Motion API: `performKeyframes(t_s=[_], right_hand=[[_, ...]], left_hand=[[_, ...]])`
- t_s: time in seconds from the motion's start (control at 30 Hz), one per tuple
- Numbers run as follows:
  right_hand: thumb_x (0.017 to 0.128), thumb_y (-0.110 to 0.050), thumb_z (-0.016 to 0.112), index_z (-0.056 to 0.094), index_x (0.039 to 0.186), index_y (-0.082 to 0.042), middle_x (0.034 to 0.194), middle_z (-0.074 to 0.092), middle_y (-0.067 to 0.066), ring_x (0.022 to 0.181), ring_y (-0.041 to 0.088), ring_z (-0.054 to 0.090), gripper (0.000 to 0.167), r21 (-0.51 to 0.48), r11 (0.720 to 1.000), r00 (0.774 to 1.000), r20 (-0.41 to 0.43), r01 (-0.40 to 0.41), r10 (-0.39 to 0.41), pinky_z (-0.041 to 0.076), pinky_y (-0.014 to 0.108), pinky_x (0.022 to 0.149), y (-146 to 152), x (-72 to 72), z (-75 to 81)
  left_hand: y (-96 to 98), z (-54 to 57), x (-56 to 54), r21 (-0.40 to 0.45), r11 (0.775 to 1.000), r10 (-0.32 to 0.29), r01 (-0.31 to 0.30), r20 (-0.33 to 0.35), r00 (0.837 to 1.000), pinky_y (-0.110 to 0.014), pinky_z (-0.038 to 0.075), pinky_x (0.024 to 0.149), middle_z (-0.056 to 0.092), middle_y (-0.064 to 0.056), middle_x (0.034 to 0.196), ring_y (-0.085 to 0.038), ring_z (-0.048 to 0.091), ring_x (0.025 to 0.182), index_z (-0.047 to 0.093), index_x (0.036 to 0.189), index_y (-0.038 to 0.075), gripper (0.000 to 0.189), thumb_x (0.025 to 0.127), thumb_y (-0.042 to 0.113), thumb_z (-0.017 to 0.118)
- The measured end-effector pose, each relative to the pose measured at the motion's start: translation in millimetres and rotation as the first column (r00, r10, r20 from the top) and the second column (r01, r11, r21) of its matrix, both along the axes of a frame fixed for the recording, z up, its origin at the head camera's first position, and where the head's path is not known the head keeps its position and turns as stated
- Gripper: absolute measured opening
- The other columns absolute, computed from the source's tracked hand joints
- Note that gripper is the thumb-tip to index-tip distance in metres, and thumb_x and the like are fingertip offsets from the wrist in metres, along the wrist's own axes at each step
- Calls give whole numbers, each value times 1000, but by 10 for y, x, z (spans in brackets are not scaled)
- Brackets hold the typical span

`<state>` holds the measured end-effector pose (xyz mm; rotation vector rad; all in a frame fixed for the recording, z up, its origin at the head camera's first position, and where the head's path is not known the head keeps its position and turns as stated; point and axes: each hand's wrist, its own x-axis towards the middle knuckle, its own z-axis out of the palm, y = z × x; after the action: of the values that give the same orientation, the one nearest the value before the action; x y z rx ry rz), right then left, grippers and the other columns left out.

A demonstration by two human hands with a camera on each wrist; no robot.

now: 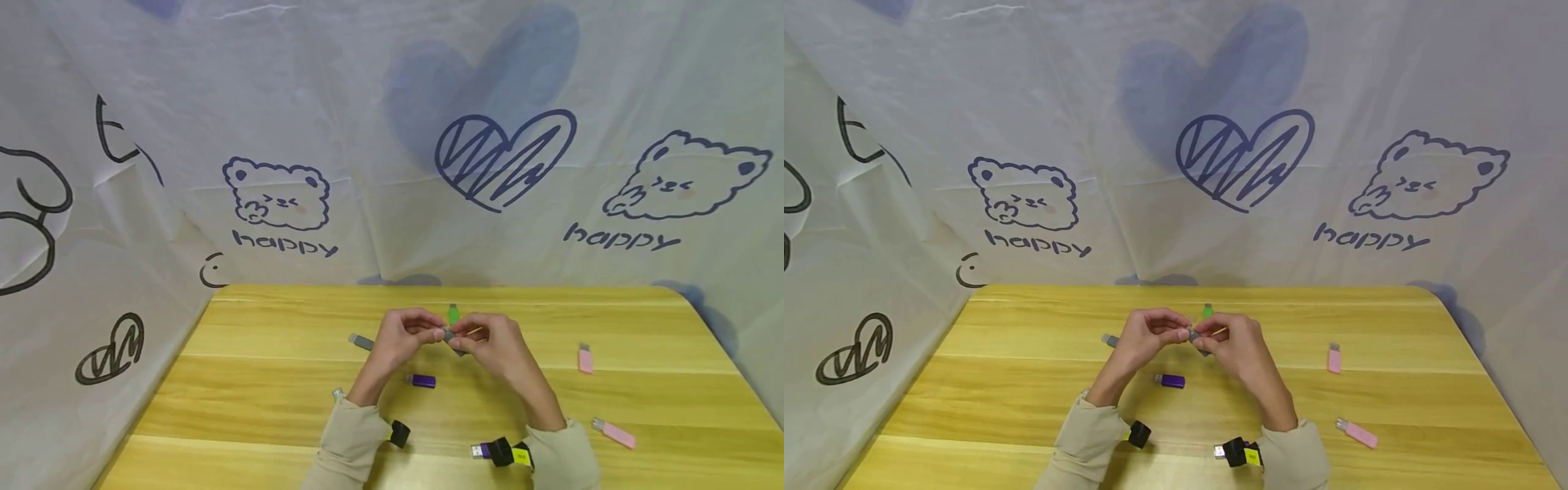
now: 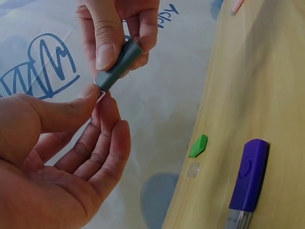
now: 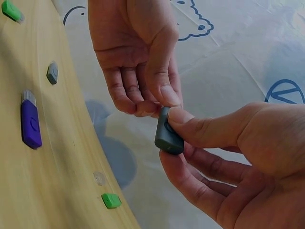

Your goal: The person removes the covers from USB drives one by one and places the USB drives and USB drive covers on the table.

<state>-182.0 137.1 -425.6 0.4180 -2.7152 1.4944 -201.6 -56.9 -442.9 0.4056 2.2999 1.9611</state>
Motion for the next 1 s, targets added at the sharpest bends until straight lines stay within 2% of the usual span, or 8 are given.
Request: performKeyframes(t_s=[0.23, 0.5, 0.73, 1.0], right_hand=[[89, -5, 80, 78, 99, -5, 97, 75, 8, 80, 21, 72, 10, 0, 1000, 1000, 8, 12, -12, 60, 31, 66, -40, 12, 42], [88, -5, 81, 79, 99, -3, 94, 76, 8, 79, 21, 73, 11, 20, 1000, 1000, -7, 24, -23, 59, 30, 65, -57, 34, 102], [88, -5, 81, 79, 98, -3, 93, 76, 8, 80, 21, 73, 11, 28, 999, 1000, -8, 29, -28, 60, 30, 66, -53, 66, 148], [88, -5, 81, 80, 97, -3, 92, 76, 9, 79, 20, 73, 10, 43, 998, 999, -20, 39, -38, 60, 30, 65, -38, 94, 187]], left_hand=[[-23, 26, -7, -8, 1000, 18, -17, 27, 999, -33, 60, 78, 76, -14, 96, -20, 74, 83, 77, 100, -4, 10, 91, 0, 76], [-30, 85, 16, -17, 999, 29, -28, 55, 998, -31, 59, 79, 77, -12, 95, -19, 74, 83, 78, 100, -2, 10, 91, 1, 77], [-19, 97, 29, -7, 999, 33, -32, 51, 998, -39, 60, 82, 77, -15, 96, -24, 75, 85, 78, 101, -4, 11, 91, 2, 77], [-6, 91, 31, 27, 999, 35, -37, 91, 995, -33, 59, 82, 77, -14, 95, -21, 74, 84, 77, 102, -5, 13, 91, 2, 77]])
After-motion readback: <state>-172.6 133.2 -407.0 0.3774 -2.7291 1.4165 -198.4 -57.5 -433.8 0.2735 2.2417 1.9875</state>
